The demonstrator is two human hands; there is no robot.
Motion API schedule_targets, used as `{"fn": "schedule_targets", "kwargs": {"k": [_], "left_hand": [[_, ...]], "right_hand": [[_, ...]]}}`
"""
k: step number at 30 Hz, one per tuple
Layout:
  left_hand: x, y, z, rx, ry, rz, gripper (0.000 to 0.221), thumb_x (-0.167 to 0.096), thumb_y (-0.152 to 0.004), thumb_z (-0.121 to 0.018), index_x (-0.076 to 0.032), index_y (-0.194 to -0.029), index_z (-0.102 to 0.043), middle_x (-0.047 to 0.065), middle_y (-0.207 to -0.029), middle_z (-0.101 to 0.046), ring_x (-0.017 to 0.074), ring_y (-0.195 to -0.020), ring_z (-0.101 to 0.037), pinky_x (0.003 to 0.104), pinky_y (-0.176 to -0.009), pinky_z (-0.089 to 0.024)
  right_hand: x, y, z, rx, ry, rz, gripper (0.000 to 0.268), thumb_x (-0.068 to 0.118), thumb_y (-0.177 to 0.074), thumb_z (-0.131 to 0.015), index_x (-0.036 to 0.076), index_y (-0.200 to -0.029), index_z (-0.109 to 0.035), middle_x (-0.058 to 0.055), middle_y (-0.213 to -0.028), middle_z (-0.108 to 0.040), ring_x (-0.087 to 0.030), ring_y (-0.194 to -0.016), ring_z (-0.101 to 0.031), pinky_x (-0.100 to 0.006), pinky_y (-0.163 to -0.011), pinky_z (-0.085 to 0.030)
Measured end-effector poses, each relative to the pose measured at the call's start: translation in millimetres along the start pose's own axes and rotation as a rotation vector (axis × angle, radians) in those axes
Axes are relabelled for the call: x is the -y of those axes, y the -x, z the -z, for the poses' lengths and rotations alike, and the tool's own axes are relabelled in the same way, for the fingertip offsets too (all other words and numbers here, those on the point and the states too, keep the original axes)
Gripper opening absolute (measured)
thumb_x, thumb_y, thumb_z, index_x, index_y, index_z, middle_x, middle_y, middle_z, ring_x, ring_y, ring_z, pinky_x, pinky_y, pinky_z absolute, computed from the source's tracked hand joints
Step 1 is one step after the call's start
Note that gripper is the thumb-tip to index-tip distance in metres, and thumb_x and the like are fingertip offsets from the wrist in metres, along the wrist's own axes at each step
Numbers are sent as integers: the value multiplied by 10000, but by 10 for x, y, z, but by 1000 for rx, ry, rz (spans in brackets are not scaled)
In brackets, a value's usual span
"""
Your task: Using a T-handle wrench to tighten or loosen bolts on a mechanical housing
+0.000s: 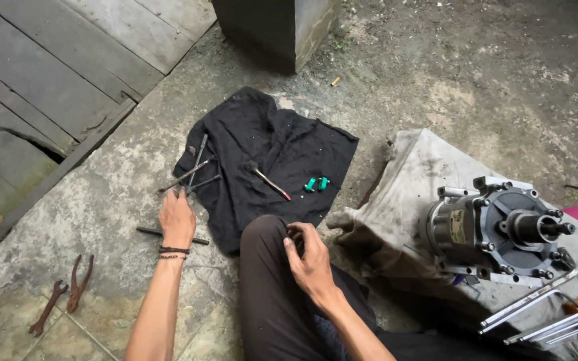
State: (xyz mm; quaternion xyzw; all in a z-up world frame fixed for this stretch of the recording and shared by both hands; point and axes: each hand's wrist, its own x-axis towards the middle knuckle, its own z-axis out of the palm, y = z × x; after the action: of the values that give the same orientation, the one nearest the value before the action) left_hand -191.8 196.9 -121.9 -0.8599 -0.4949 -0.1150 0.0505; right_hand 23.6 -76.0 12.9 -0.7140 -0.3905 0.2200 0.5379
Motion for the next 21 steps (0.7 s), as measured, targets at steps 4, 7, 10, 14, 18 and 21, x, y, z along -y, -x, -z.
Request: {"fn": "schedule_targets", "kwargs": {"k": [4,7,10,14,18,21], "left_hand": [[-159,32,342,39,18,-9,230,-11,-878,-538,5,-1083,-640,197,-1011,-566,387,-853,-621,479,-730,-534],[-247,34,548,7,70,-40,186,-73,-944,-551,-17,-1087,-656,196,-982,-585,391,-804,-625,487,-673,-523],[-411,46,818,-13,172,-85,179,-77,-959,-557,6,-1089,-648,189,-987,-610,377,-801,-623,476,-669,-519],[-860,145,1276,67,285,-123,213,-125,-1033,-545,-20,-1184,-653,82,-844,-530,158,-564,-486,267,-452,-461],[-1712,405,2151,65,805,-284,358,18,-802,-608,-32,-1151,-675,99,-906,-684,272,-750,-672,377,-689,-530],[-2350,666,2444,197,1019,-362,256,-110,-896,-627,-1,-1119,-693,114,-1056,-756,268,-860,-735,341,-760,-564]], "right_hand": [[15,24,41,4,-11,5,262,46,-890,-636,32,-1152,-626,-70,-986,-694,-175,-804,-656,-300,-739,-546],[47,26,78,-9,-8,23,258,44,-887,-633,29,-1144,-628,-68,-974,-691,-176,-792,-655,-298,-733,-544],[113,38,151,-2,-7,-4,259,50,-892,-639,26,-1150,-628,-63,-962,-693,-167,-787,-656,-293,-718,-545],[91,46,264,68,-109,-146,329,93,-888,-663,68,-1214,-635,-35,-968,-708,-135,-762,-633,-270,-675,-518],[178,95,574,106,-226,-159,546,136,-875,-693,96,-1402,-560,-67,-1042,-678,-154,-828,-619,-277,-740,-530],[292,242,910,-29,-422,-256,551,94,-920,-651,72,-1451,-505,-83,-1247,-666,-157,-1005,-635,-284,-887,-523]]}}
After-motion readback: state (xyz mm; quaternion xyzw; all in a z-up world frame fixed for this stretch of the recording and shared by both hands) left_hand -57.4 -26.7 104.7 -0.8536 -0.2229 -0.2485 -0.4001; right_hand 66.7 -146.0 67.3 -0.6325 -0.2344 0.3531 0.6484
